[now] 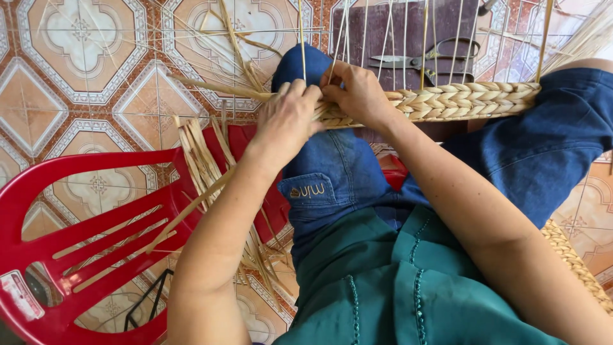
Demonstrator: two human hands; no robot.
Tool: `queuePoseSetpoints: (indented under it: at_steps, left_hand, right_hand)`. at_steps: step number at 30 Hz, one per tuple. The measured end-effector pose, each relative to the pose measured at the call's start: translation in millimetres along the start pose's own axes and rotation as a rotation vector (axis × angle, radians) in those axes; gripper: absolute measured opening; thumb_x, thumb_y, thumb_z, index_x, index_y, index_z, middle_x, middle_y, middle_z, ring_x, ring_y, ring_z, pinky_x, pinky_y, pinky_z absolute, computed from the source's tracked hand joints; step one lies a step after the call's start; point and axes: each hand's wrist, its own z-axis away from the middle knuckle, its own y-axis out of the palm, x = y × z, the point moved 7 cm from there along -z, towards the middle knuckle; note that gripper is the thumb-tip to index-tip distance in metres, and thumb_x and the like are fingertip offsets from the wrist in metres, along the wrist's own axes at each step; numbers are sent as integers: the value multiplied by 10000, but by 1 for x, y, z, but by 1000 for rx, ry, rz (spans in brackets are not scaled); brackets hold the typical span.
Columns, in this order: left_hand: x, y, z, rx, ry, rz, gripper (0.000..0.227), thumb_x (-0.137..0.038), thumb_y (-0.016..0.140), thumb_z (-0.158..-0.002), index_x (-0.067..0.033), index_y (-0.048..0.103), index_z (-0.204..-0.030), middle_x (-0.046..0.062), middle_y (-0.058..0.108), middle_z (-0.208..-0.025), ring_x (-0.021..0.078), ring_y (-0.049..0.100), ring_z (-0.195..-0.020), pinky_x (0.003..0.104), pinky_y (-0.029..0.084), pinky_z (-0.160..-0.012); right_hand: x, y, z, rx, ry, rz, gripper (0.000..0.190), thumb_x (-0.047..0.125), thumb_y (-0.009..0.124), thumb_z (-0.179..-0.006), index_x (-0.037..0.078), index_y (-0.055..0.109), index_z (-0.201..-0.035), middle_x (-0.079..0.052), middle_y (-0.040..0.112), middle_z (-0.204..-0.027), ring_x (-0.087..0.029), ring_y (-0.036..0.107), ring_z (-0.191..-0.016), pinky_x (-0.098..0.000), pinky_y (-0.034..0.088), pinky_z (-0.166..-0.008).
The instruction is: Weaving dried natural fibers into a complex pattern to create or repair a piece of furniture or a large basket.
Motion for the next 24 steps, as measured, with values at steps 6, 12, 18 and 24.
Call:
queuePoseSetpoints:
  at_steps: [6,12,18,24]
  left_hand:
    - [22,5,7,176,-214,119,415,-84,718,-907,-73,611,-1308,156,738,-993,322,717,-893,456,574,-802]
    - [30,17,11,-98,-112,94,167,-32,700,-875,-62,698,-1039,126,756,-925,295,742,-887,447,596,-800]
    - [46,20,9,160,-361,46,72,-64,568,-1122,-25,625,-1102,127,722,-921,240,732,-825,396,621,-745]
    - [-9,-80,33,-524,-51,-280,228,-213,797,-782,-71,705,-935,105,725,-990,294,648,-956,401,515,-851]
  right_hand:
    - [3,-8,-4,81,60,-34,153,101,703,-935,17,706,-1064,-113,761,-869,-142,714,-670,-292,594,-607]
    - [14,-31,7,-96,175,-82,187,164,668,-1039,-2,665,-1125,-126,761,-893,-134,706,-641,-297,578,-559]
    - [60,-7,18,-137,-406,60,228,109,723,-960,-12,721,-1154,-151,747,-1028,-207,741,-794,-316,624,-714]
    - [44,16,6,-22,-218,83,131,126,720,-949,6,696,-995,-157,736,-882,-282,721,-674,-403,595,-643]
